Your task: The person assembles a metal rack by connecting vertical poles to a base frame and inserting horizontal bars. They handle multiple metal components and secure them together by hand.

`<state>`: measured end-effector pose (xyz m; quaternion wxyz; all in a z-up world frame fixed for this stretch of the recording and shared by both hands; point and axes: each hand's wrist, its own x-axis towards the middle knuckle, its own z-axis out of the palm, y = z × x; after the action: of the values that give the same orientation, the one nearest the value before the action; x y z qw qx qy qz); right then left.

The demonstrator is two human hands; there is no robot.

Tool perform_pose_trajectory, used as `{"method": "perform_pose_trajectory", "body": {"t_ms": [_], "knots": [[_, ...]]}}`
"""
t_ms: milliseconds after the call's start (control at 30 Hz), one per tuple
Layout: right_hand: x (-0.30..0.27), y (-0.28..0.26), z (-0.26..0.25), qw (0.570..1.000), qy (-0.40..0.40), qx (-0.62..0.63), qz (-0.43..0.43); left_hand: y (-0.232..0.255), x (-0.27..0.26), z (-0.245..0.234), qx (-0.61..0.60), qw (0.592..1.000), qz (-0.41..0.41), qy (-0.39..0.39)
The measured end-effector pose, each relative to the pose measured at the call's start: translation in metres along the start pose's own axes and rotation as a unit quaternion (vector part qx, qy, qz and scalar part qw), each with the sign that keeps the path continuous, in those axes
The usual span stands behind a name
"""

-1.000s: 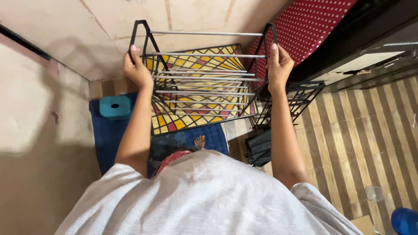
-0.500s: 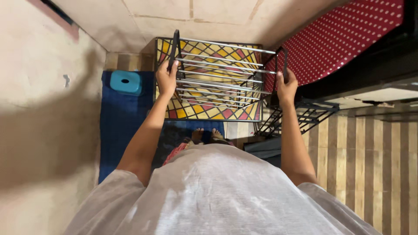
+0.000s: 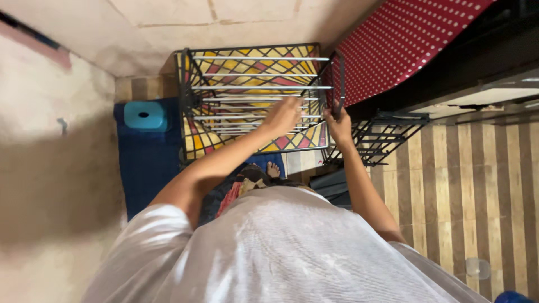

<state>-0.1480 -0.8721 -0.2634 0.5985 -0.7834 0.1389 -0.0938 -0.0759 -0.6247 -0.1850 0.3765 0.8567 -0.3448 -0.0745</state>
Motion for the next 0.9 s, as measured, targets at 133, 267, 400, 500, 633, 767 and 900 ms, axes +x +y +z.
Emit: {"method": "perform_pose_trajectory", "body": {"t_ms": [133,267,400,500,633,767,900], "knots": [[-0.004,-0.009,0.000,0.990,0.013,-0.120,-0.070,0.011,0.039,0.069,0.065,0.992,0.094,-0.044],[-0.006,-0.023,0.018,0.983,0.096,-0.151,-0.046,0.009,0.039,0.090,0.028,0.989,0.143,0.035],[-0.009,-0.031,0.033,0.979,0.132,-0.144,0.064,0.005,0.035,0.084,0.093,0.991,0.083,-0.047],[-0.010,-0.030,0.036,0.975,0.152,-0.160,0.012,0.005,0.035,0.084,0.123,0.989,0.078,-0.035],[-0.012,-0.025,0.035,0.975,0.153,-0.160,-0.016,0.006,0.033,0.090,0.150,0.986,0.062,-0.048],[-0.012,-0.028,0.033,0.975,0.151,-0.163,-0.010,0.003,0.033,0.091,0.154,0.985,0.052,-0.049],[-0.014,-0.034,0.029,0.987,0.117,-0.113,0.013,0.006,0.030,0.087,0.169,0.983,0.065,-0.041]]}}
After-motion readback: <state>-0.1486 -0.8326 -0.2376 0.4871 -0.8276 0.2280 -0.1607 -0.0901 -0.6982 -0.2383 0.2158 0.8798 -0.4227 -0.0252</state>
